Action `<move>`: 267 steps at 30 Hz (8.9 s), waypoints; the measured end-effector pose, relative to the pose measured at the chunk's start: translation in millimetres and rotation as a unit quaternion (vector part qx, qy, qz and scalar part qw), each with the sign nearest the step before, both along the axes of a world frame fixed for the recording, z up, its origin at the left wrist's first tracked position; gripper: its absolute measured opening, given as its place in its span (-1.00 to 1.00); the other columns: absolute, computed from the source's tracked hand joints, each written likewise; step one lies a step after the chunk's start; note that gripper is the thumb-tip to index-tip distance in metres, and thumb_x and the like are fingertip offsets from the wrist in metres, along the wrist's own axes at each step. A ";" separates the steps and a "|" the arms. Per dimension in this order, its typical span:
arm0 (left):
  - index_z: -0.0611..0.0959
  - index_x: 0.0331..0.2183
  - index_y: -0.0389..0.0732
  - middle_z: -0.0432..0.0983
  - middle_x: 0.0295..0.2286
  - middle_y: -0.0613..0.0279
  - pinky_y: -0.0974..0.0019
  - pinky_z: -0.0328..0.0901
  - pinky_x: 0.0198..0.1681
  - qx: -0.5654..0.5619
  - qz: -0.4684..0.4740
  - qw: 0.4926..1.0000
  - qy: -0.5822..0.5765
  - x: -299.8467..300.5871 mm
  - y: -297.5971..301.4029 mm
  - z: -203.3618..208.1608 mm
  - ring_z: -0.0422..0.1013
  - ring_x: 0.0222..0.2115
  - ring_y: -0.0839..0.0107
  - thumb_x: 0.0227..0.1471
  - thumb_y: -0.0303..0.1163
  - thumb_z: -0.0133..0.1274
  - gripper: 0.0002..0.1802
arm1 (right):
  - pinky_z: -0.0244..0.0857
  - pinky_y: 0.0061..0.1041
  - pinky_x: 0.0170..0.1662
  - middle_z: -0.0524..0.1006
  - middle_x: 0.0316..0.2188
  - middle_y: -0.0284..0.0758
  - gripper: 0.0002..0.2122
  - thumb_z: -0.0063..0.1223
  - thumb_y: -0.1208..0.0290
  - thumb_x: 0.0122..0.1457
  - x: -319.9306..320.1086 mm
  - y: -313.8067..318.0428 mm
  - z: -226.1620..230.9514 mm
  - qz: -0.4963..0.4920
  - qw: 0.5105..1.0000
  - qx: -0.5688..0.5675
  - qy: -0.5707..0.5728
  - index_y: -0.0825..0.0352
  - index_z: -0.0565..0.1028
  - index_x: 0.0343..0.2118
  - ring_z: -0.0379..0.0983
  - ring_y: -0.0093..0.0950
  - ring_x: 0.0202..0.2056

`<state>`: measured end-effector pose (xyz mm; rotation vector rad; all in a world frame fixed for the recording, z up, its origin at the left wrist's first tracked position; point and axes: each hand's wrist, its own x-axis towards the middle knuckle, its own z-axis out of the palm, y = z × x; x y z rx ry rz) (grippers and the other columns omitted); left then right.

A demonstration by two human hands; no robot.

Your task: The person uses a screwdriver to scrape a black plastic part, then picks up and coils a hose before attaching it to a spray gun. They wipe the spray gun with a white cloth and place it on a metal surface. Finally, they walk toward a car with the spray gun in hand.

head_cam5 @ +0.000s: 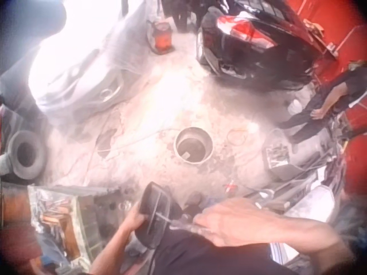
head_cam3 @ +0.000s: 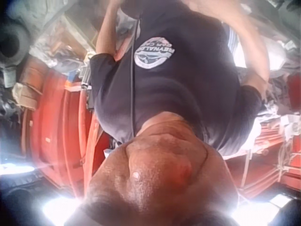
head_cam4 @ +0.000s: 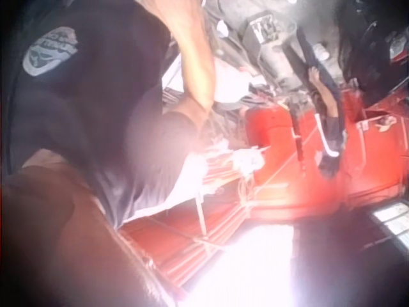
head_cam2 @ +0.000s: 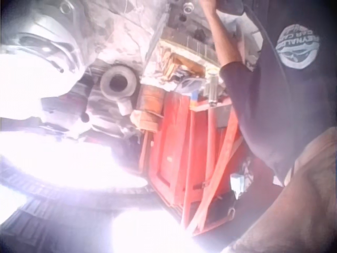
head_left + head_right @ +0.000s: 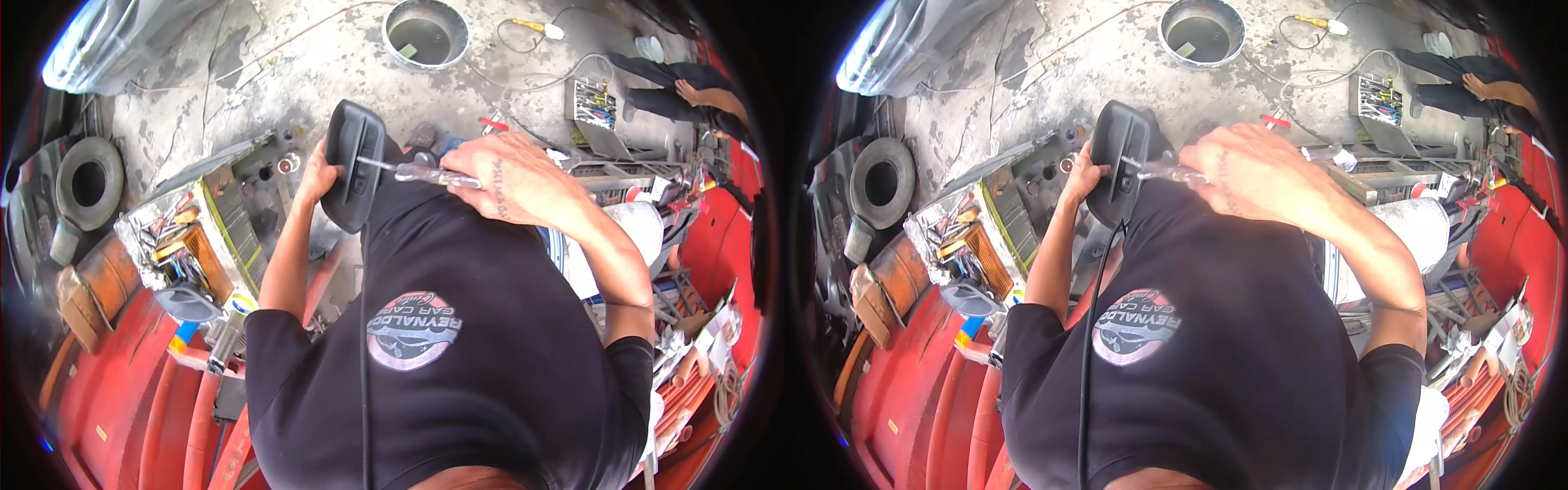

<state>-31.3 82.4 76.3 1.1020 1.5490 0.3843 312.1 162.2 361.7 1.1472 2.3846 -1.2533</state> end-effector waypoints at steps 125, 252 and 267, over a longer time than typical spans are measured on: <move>0.61 0.01 -0.19 0.41 0.11 -0.06 0.09 0.28 0.19 0.233 0.030 0.954 0.184 53.5 -69.3 3.6 0.36 0.10 -0.07 -0.29 -0.82 0.01 -0.29 | 0.33 -0.18 -0.04 0.60 -0.27 -0.17 -0.77 0.24 0.37 0.11 -22.5 -25.9 -2.7 -0.027 0.992 0.124 -0.009 0.32 0.59 -0.19 0.50 -0.13 -0.15; 0.40 0.24 -0.12 0.54 -0.04 0.13 0.31 0.42 -0.02 0.007 0.451 0.872 -0.189 34.7 -58.8 -21.5 0.51 -0.11 0.35 0.05 -0.81 -0.10 -0.27 | 0.35 -0.10 -0.16 0.59 -0.39 -0.08 -0.80 0.19 0.38 0.15 -50.3 -26.9 -49.5 -0.038 0.996 0.069 0.037 0.37 0.59 -0.22 0.52 -0.03 -0.24; 0.45 0.22 -0.16 0.54 -0.03 0.13 0.42 0.36 -0.03 0.059 0.369 0.913 -0.160 28.8 -71.4 -10.5 0.49 -0.12 0.43 0.07 -0.77 -0.04 -0.32 | 0.35 -0.10 -0.11 0.59 -0.28 -0.05 -0.82 0.14 0.43 0.14 -55.8 -25.0 -69.7 -0.027 0.991 0.129 0.037 0.35 0.57 -0.22 0.52 -0.04 -0.20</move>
